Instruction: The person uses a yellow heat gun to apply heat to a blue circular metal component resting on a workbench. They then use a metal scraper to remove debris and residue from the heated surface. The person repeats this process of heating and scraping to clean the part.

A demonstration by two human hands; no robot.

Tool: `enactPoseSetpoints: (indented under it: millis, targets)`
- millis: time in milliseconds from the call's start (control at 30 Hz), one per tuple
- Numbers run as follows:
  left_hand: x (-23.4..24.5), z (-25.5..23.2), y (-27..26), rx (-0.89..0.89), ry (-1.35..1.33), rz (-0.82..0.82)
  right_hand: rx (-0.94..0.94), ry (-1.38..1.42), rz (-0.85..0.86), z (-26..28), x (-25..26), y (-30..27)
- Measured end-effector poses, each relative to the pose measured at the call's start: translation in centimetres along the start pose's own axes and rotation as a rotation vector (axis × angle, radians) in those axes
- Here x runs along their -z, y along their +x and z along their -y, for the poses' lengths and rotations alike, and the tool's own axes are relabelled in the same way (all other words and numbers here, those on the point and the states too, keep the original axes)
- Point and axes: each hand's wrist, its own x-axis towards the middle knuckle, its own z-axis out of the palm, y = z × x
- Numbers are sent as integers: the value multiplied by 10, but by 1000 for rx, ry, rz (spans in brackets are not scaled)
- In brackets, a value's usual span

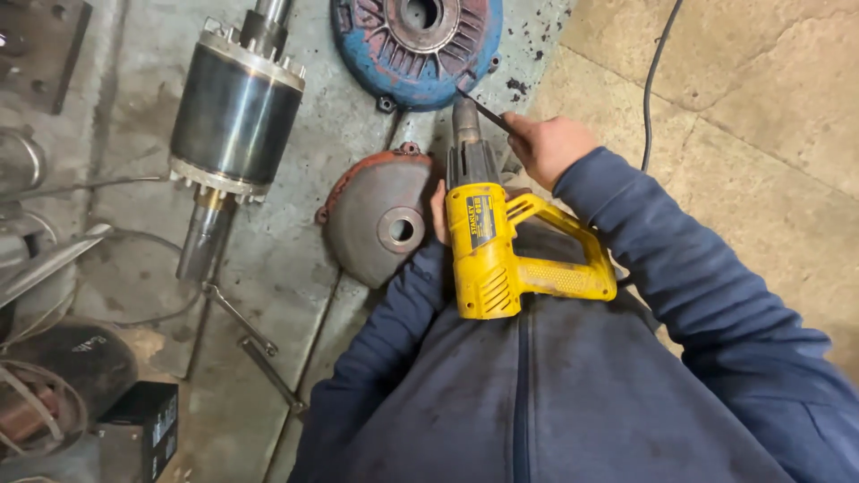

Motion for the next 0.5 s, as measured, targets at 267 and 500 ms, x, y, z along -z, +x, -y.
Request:
enactPoseSetpoints:
  millis: [267, 500]
  targets:
    - [-7, -4, 0, -50, 20, -40, -54, 12, -105, -8, 3, -3]
    - [10, -3, 6, -90, 77, 87, 90, 76, -330, -2, 2, 13]
